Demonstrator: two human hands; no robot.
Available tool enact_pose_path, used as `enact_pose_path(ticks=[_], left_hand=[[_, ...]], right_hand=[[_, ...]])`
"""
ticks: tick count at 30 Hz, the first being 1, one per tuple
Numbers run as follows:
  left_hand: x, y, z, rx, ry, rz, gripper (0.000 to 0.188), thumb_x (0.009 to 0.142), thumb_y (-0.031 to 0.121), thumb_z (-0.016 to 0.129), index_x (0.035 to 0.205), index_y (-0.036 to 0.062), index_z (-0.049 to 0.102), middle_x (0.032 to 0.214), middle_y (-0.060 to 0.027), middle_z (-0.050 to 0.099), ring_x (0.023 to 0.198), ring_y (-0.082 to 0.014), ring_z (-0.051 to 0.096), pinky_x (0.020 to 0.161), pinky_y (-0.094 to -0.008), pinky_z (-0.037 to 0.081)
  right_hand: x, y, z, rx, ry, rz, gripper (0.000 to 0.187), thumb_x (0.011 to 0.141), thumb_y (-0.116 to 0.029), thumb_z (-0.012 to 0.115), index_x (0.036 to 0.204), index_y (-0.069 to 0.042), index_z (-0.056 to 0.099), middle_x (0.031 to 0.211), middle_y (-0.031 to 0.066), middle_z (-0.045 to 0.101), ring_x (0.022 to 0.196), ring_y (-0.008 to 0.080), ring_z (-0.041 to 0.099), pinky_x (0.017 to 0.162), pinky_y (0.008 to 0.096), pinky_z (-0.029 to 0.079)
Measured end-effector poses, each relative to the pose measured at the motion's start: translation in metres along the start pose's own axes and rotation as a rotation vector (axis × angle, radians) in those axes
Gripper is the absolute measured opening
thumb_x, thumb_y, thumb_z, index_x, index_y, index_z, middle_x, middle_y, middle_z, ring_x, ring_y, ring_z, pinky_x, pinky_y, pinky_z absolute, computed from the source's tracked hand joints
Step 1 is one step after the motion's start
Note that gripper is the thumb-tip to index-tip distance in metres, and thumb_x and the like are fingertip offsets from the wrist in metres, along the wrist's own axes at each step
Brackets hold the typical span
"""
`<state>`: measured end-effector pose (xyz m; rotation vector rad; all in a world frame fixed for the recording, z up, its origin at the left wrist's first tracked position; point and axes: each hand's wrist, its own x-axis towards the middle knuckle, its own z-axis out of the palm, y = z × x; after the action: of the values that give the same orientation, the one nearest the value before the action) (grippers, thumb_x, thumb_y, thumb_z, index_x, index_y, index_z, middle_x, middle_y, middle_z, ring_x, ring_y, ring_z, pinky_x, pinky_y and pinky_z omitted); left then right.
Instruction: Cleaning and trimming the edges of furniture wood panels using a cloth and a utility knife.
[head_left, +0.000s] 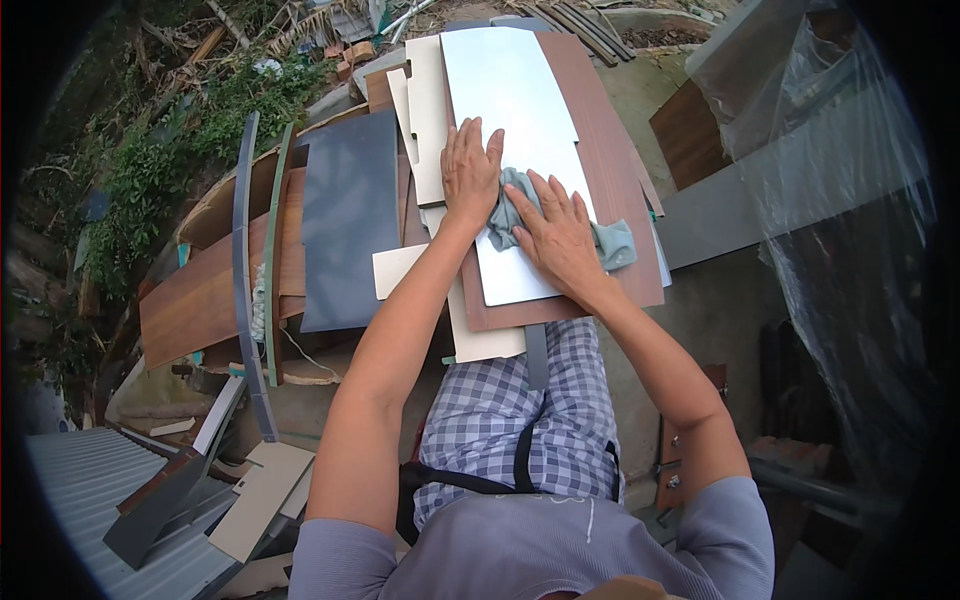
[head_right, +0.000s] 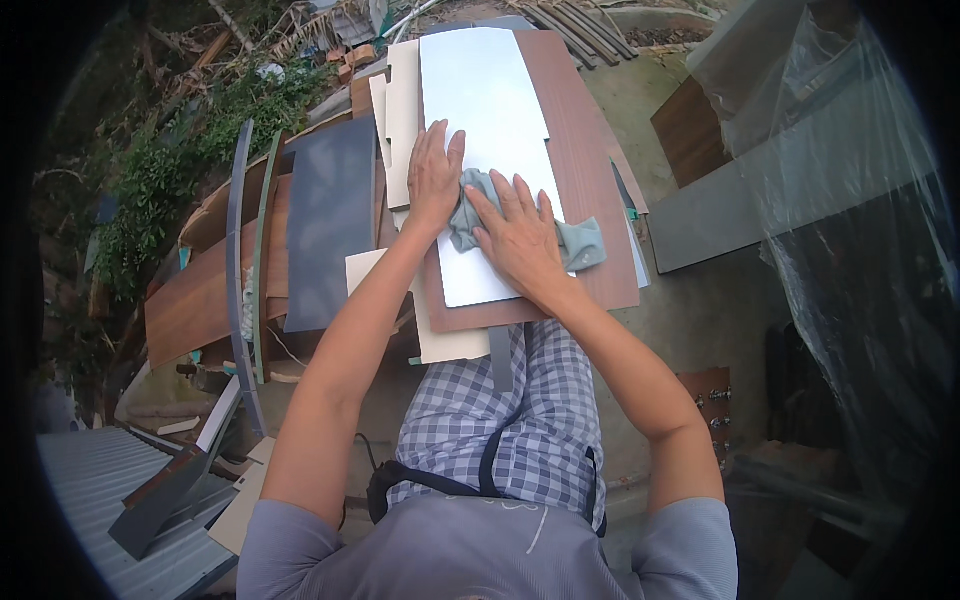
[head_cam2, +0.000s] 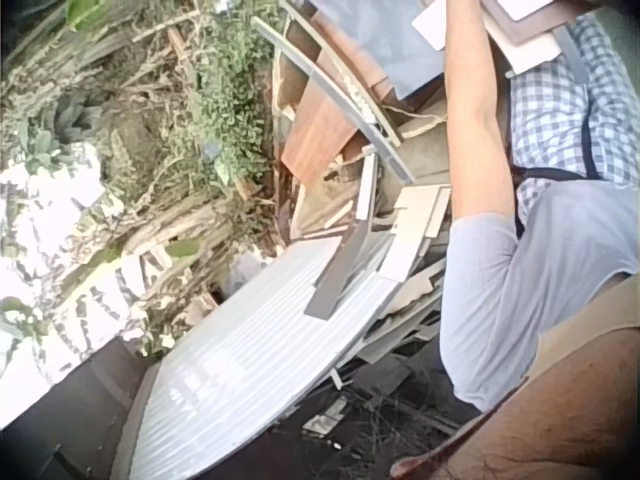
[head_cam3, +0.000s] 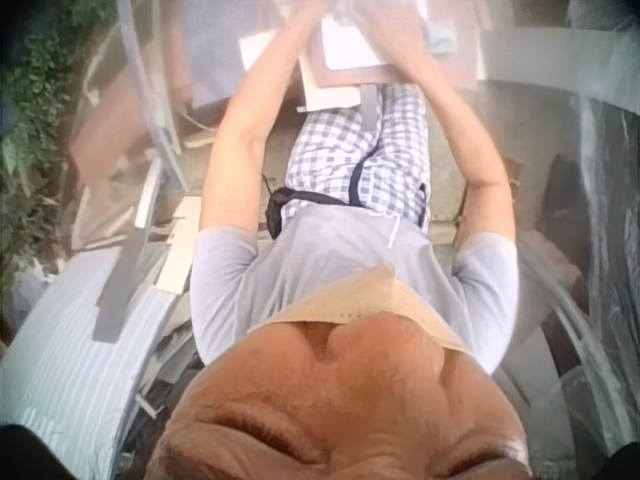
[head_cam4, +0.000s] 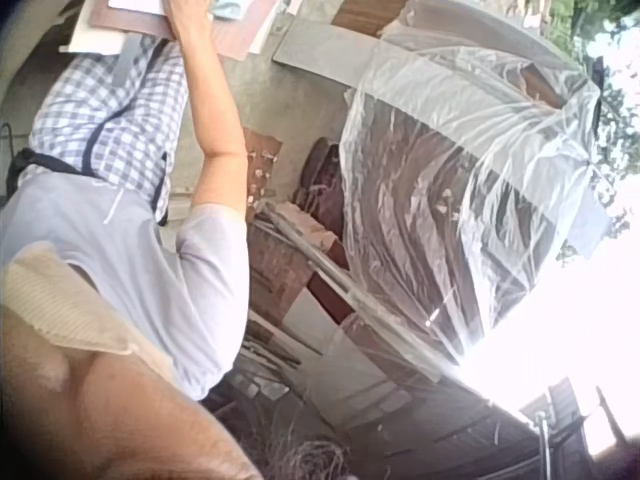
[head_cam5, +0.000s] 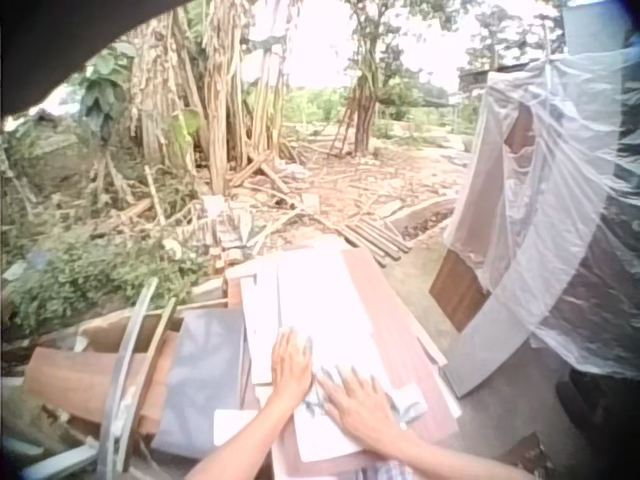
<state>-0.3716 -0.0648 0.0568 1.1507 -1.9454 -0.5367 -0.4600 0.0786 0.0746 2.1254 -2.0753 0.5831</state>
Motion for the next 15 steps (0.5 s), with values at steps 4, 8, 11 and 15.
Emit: enact_pose_path(ticks=[4, 8, 11, 15], left_hand=[[0.003, -0.001, -0.002, -0.076, 0.03, -0.03, 0.063, 0.097, 0.049, 0.033, 0.13, -0.0026, 0.045, 0.133, -0.0231, 0.046, 0.13, -0.04, 0.035, 0.108, -0.0462, 0.025], [0.004, 0.002, 0.0, -0.059, 0.003, 0.026, 0.063, 0.096, 0.051, 0.032, 0.13, -0.0001, 0.045, 0.136, -0.023, 0.043, 0.131, -0.0402, 0.033, 0.108, -0.0488, 0.023], [0.001, 0.006, 0.004, -0.043, -0.048, 0.011, 0.064, 0.096, 0.052, 0.033, 0.133, 0.001, 0.041, 0.139, -0.0235, 0.038, 0.133, -0.0398, 0.03, 0.107, -0.0537, 0.022], [0.001, 0.001, 0.001, -0.052, 0.052, -0.016, 0.063, 0.096, 0.049, 0.036, 0.133, -0.0023, 0.042, 0.139, -0.0259, 0.037, 0.132, -0.0397, 0.032, 0.11, -0.0443, 0.022]], right_hand=[[0.042, 0.018, 0.015, -0.016, 0.02, -0.018, 0.055, 0.087, -0.029, 0.058, 0.138, -0.022, 0.041, 0.143, 0.013, 0.035, 0.132, 0.0368, 0.033, 0.104, 0.0593, 0.027], [0.092, 0.037, 0.031, -0.059, 0.058, 0.045, 0.052, 0.091, -0.032, 0.05, 0.14, -0.022, 0.037, 0.145, 0.0138, 0.032, 0.133, 0.0368, 0.03, 0.105, 0.0594, 0.024], [0.112, 0.048, 0.038, -0.065, 0.064, 0.107, 0.052, 0.092, -0.035, 0.046, 0.141, -0.023, 0.035, 0.146, 0.0153, 0.031, 0.134, 0.0379, 0.028, 0.106, 0.0592, 0.022], [0.101, 0.036, 0.043, -0.019, 0.088, 0.098, 0.052, 0.091, -0.037, 0.048, 0.139, -0.022, 0.039, 0.144, 0.0176, 0.033, 0.133, 0.0402, 0.028, 0.105, 0.0602, 0.021]])
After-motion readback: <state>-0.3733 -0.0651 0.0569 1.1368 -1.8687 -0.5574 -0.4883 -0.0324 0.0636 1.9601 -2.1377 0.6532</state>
